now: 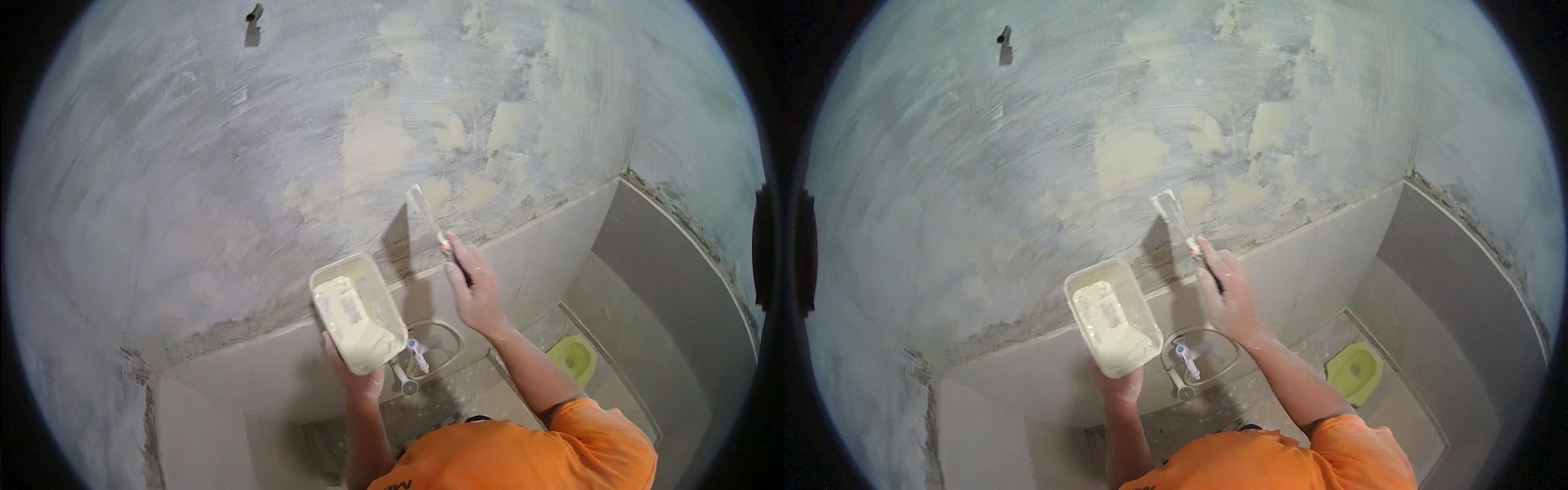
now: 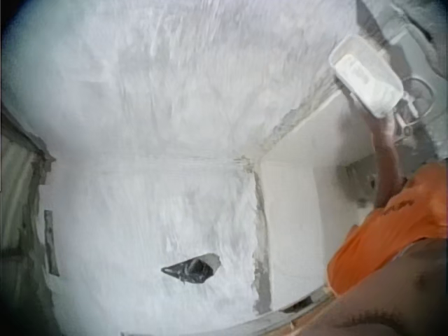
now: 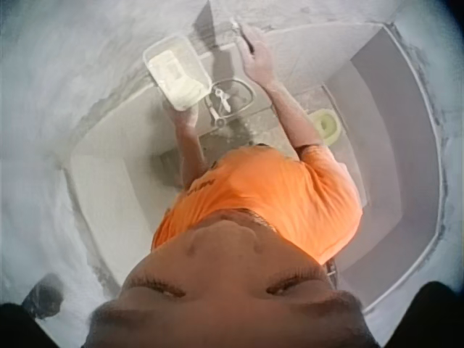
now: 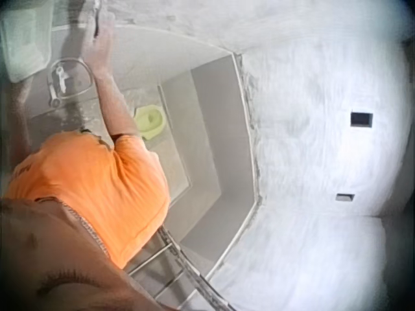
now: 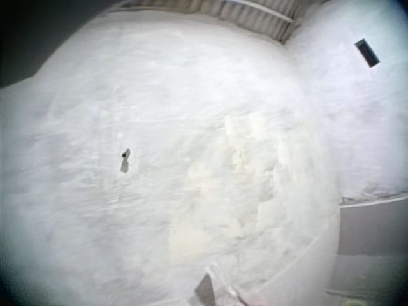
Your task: The person applies white putty to a wall using a putty knife, scraping the material from a small plastic container.
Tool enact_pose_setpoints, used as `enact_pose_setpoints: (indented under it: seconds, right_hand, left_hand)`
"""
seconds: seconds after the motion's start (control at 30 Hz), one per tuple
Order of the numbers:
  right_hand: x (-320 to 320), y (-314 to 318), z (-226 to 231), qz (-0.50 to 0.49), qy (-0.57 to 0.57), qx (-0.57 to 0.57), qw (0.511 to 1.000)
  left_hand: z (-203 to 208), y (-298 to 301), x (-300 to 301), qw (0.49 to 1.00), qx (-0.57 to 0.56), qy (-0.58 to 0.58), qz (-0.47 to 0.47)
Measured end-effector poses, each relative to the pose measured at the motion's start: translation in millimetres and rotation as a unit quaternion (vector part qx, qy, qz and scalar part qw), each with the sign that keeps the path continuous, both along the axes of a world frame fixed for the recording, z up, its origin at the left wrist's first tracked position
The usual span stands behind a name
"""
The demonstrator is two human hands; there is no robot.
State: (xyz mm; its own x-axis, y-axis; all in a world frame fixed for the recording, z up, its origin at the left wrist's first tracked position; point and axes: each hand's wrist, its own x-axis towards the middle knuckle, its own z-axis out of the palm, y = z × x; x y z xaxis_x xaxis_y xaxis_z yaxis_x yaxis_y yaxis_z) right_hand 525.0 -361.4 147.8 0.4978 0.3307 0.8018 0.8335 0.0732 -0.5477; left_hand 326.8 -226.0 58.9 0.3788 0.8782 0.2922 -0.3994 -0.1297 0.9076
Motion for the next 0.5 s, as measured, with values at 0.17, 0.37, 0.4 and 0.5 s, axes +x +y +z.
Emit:
enact_pose_setpoints:
  seconds: [0.17,0.37,0.4,0.5]
  right_hand:
    - [17.7,83.3,-29.1,-0.112,-0.130,-0.045,0.984]
    - [13.6,106.3,-93.0,-0.081,-0.043,-0.160,0.983]
    - [8.1,103.6,-104.9,-0.075,-0.024,-0.192,0.978]
    - [16.9,85.4,-126.5,-0.018,-0.066,-0.085,0.994]
  left_hand:
    - [8.5,3.1,-37.9,0.926,-0.288,-0.236,-0.066]
    - [-22.3,24.0,-81.9,0.930,-0.291,-0.217,0.052]
    - [-25.6,25.6,-88.3,0.931,-0.298,-0.203,0.056]
    - [-21.3,26.2,-86.7,0.927,-0.312,-0.195,0.067]
